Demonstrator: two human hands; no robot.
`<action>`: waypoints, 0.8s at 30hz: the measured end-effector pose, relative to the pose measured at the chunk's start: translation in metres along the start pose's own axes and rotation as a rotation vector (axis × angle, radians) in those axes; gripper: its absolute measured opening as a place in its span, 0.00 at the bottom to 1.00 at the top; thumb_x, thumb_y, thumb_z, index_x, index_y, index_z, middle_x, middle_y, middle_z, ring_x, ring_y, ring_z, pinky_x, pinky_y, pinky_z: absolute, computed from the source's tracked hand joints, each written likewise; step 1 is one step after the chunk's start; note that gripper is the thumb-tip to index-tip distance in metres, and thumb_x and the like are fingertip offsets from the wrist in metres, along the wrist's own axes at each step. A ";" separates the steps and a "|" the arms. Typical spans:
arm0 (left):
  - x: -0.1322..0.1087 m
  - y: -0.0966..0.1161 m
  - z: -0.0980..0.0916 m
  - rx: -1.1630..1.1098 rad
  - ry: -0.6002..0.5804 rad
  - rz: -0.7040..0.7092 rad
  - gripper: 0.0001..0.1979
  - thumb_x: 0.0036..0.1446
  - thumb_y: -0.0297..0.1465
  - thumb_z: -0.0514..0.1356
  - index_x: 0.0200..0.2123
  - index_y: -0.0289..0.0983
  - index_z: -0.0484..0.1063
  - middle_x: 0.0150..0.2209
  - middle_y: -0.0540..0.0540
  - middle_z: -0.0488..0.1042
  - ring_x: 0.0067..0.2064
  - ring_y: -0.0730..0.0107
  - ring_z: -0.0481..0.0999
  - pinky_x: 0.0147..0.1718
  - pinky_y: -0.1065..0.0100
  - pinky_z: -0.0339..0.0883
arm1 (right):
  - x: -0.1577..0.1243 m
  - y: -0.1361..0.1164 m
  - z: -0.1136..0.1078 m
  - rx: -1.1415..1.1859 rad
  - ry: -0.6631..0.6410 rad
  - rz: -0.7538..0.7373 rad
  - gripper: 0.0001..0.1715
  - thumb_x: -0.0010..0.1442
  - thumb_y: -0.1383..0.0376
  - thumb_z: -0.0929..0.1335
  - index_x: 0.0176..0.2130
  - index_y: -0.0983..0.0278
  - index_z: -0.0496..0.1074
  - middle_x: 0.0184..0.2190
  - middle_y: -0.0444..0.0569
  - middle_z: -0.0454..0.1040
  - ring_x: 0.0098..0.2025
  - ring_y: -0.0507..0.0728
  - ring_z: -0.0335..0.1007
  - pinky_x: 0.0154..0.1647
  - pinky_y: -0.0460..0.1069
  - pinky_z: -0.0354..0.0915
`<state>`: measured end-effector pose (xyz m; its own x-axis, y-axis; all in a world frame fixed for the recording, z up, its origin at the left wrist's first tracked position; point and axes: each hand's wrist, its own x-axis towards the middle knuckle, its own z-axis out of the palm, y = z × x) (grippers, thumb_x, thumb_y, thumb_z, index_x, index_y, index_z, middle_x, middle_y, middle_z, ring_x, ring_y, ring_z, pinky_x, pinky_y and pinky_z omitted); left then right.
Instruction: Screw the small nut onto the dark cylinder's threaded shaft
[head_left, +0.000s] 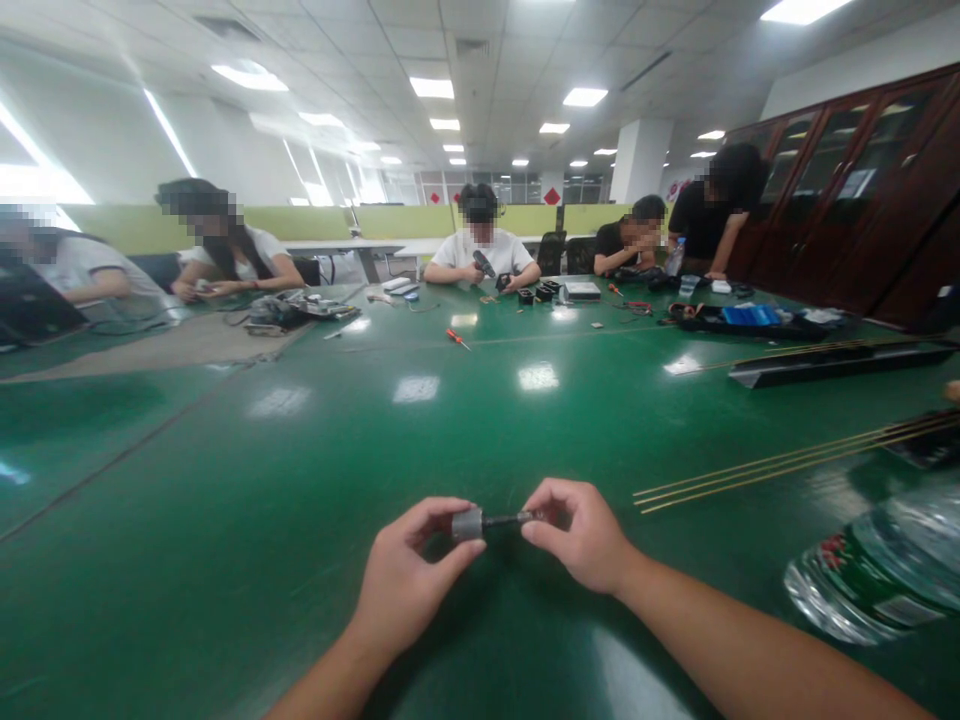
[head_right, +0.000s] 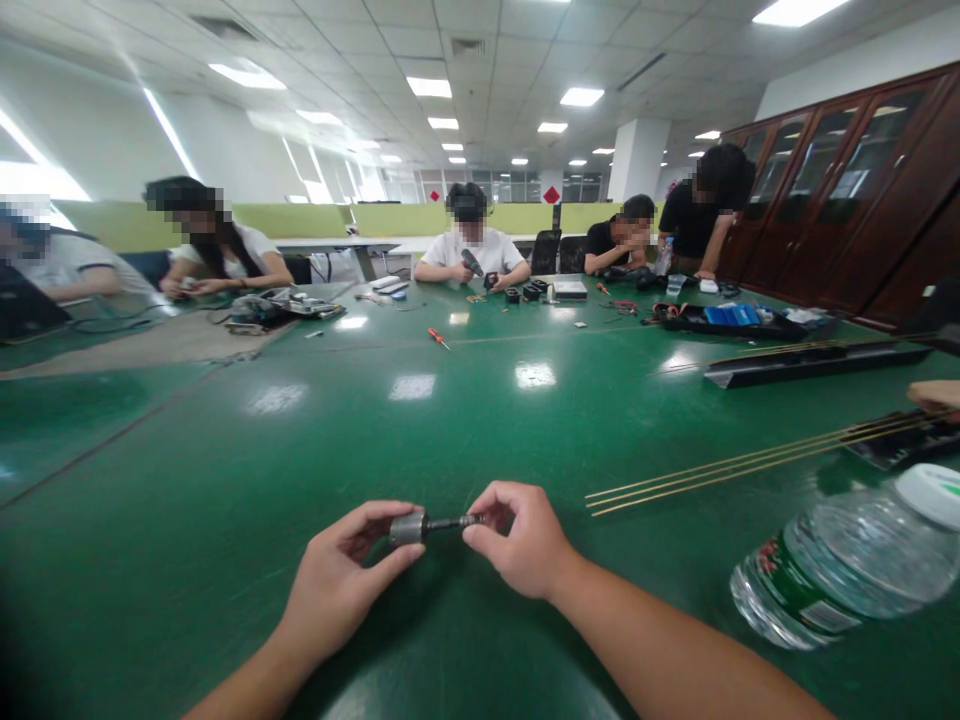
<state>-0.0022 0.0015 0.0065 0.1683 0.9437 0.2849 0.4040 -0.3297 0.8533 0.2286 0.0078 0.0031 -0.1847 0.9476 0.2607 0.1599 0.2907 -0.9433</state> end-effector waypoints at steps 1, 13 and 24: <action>0.000 -0.001 0.000 0.001 -0.001 0.001 0.14 0.52 0.34 0.69 0.43 0.39 0.75 0.42 0.45 0.80 0.44 0.61 0.81 0.48 0.62 0.74 | 0.000 0.000 0.000 0.002 -0.001 0.000 0.03 0.50 0.67 0.71 0.29 0.65 0.74 0.22 0.42 0.70 0.25 0.51 0.64 0.28 0.46 0.60; 0.000 0.003 -0.001 0.007 0.020 -0.013 0.15 0.51 0.35 0.68 0.42 0.38 0.76 0.41 0.43 0.81 0.43 0.58 0.81 0.47 0.60 0.76 | 0.001 0.002 -0.002 0.026 -0.004 0.007 0.03 0.51 0.68 0.72 0.29 0.65 0.74 0.23 0.43 0.71 0.26 0.52 0.65 0.29 0.46 0.61; 0.001 0.001 -0.001 0.014 0.016 -0.016 0.15 0.52 0.35 0.68 0.42 0.38 0.75 0.42 0.44 0.80 0.43 0.58 0.81 0.48 0.60 0.75 | 0.001 0.004 -0.001 0.041 -0.012 0.021 0.03 0.51 0.67 0.72 0.29 0.65 0.74 0.23 0.43 0.71 0.26 0.52 0.65 0.29 0.46 0.61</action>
<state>-0.0023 0.0016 0.0082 0.1474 0.9491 0.2782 0.4189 -0.3147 0.8517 0.2305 0.0102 -0.0006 -0.1932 0.9516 0.2389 0.1239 0.2652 -0.9562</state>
